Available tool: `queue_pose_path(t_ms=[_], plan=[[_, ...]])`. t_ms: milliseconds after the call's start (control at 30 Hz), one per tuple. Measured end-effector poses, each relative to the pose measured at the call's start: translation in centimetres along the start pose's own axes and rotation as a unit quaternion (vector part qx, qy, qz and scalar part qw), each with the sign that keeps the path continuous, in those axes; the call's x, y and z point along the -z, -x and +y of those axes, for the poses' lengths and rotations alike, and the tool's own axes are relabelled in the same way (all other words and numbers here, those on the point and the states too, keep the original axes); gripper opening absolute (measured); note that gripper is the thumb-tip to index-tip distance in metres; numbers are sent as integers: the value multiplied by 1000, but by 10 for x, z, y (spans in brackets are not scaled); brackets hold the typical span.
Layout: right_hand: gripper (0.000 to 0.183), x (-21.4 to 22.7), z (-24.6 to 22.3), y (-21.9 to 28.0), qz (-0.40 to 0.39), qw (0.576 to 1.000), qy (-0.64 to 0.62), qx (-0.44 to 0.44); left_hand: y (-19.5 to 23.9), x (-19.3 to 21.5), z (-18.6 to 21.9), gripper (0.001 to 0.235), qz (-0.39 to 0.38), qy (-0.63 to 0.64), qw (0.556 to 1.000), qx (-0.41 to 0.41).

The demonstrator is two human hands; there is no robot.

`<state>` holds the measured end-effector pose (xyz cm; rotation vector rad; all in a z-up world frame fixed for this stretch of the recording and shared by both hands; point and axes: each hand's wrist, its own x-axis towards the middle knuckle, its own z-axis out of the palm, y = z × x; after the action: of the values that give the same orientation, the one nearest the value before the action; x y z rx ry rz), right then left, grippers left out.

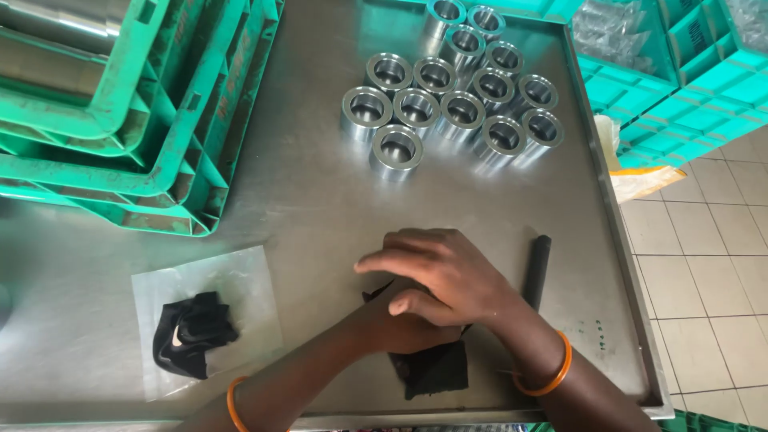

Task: The person is seen cleaning the inner and outer surface of metal rings with a black cloth.

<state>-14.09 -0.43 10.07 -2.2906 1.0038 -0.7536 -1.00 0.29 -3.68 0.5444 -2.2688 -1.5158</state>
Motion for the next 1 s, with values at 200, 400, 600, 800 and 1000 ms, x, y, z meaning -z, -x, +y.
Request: queue_pose_path(t_ms=[200, 400, 600, 800, 1000], plan=[[85, 3, 52, 16, 42, 988, -110, -97, -6, 30, 60, 33, 42, -19, 999, 22], [80, -9, -7, -4, -4, 993, 114, 12, -9, -14, -5, 34, 123, -23, 976, -177], [80, -2, 52, 12, 35, 996, -55, -67, -3, 20, 37, 24, 67, -7, 997, -44], [75, -4, -6, -5, 36, 998, 52, 5, -9, 8, 28, 34, 101, 60, 983, -143], [76, -10, 49, 3, 26, 998, 2, -60, -3, 16, 28, 36, 65, 78, 993, -62]])
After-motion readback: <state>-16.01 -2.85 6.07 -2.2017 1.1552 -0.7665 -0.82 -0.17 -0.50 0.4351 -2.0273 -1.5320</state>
